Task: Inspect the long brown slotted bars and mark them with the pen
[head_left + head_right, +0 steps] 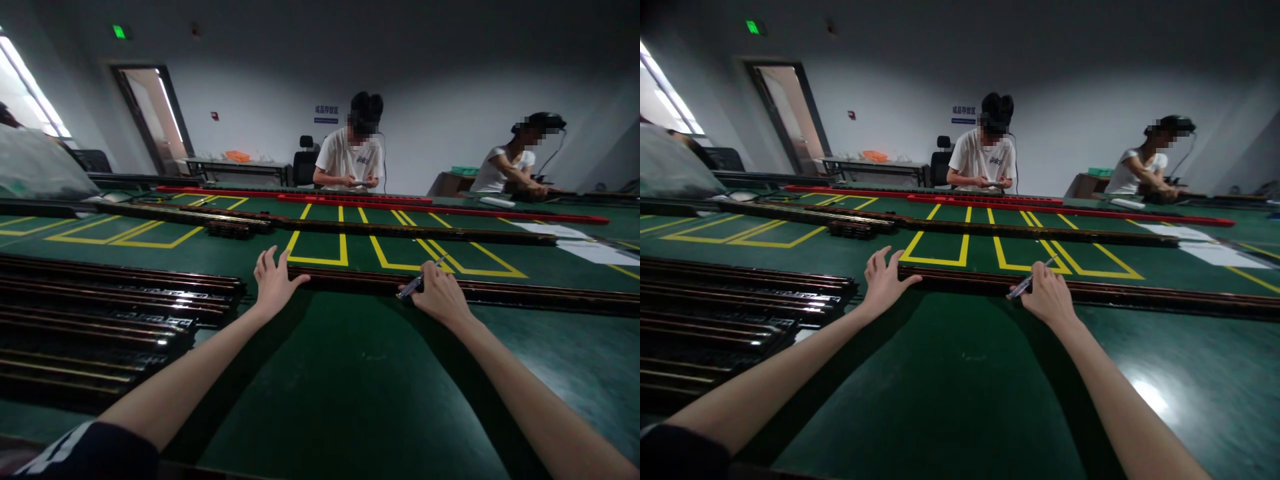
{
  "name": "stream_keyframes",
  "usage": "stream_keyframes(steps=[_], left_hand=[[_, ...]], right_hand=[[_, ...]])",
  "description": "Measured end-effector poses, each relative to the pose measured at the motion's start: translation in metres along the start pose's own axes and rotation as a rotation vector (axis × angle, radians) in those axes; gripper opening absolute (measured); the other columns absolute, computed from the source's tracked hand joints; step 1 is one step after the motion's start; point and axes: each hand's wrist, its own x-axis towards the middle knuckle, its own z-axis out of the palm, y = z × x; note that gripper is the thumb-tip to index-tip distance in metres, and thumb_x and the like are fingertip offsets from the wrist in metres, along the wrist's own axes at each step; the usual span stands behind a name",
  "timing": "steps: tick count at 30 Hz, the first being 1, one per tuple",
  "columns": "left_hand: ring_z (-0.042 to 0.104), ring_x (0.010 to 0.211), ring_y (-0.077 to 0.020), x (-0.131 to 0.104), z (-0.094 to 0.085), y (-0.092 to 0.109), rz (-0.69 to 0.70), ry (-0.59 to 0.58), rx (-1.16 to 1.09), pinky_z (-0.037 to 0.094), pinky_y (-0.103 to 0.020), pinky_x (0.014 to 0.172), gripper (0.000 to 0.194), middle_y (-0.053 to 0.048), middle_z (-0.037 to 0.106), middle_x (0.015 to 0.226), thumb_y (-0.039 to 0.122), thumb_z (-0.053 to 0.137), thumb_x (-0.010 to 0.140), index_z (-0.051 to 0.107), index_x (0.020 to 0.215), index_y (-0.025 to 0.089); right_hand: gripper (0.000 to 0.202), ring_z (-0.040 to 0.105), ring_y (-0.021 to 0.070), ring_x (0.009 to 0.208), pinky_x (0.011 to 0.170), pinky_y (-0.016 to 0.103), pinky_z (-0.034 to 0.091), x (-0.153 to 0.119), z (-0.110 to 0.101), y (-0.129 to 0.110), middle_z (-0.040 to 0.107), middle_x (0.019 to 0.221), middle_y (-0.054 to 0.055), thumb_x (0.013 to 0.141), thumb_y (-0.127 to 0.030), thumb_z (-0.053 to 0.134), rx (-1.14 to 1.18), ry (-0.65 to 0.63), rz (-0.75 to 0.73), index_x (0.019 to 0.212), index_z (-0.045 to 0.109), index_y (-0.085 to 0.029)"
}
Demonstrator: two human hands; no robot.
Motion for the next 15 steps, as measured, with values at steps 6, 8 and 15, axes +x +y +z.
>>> stream_keyframes(steps=[6, 8, 15], left_hand=[[0.034, 0.133, -0.0375, 0.011, 0.01, -0.013, -0.158, 0.034, -0.303, 0.032, -0.051, 0.107, 0.076, -0.018, 0.036, 0.142, 0.047, 0.071, 0.071, 0.042, 0.134, 0.017], [0.043, 0.128, -0.0335, 0.013, 0.012, -0.015, -0.196, 0.003, -0.449, 0.038, -0.045, 0.105, 0.076, -0.018, 0.04, 0.139, 0.044, 0.071, 0.071, 0.04, 0.135, 0.016], [0.056, 0.116, -0.0247, 0.016, 0.003, -0.014, -0.387, 0.107, -0.683, 0.045, -0.039, 0.097, 0.037, -0.016, 0.059, 0.124, 0.022, 0.04, 0.093, 0.047, 0.128, 0.015]], right_hand=[[0.047, 0.056, 0.0265, 0.069, 0.066, 0.037, 0.038, -0.004, 0.008, 0.001, 0.056, 0.075, 0.011, 0.086, -0.066, 0.031, -0.031, 0.119, -0.029, 0.082, 0.037, -0.02], [0.046, 0.057, 0.0268, 0.071, 0.068, 0.038, 0.039, -0.006, 0.012, 0.001, 0.056, 0.075, 0.011, 0.086, -0.066, 0.031, -0.016, 0.149, -0.033, 0.083, 0.038, -0.02], [0.045, 0.058, 0.0278, 0.079, 0.074, 0.041, 0.04, -0.007, 0.02, 0.007, 0.058, 0.084, 0.011, 0.084, -0.065, 0.039, 0.114, 0.16, -0.03, 0.089, 0.042, -0.02]])
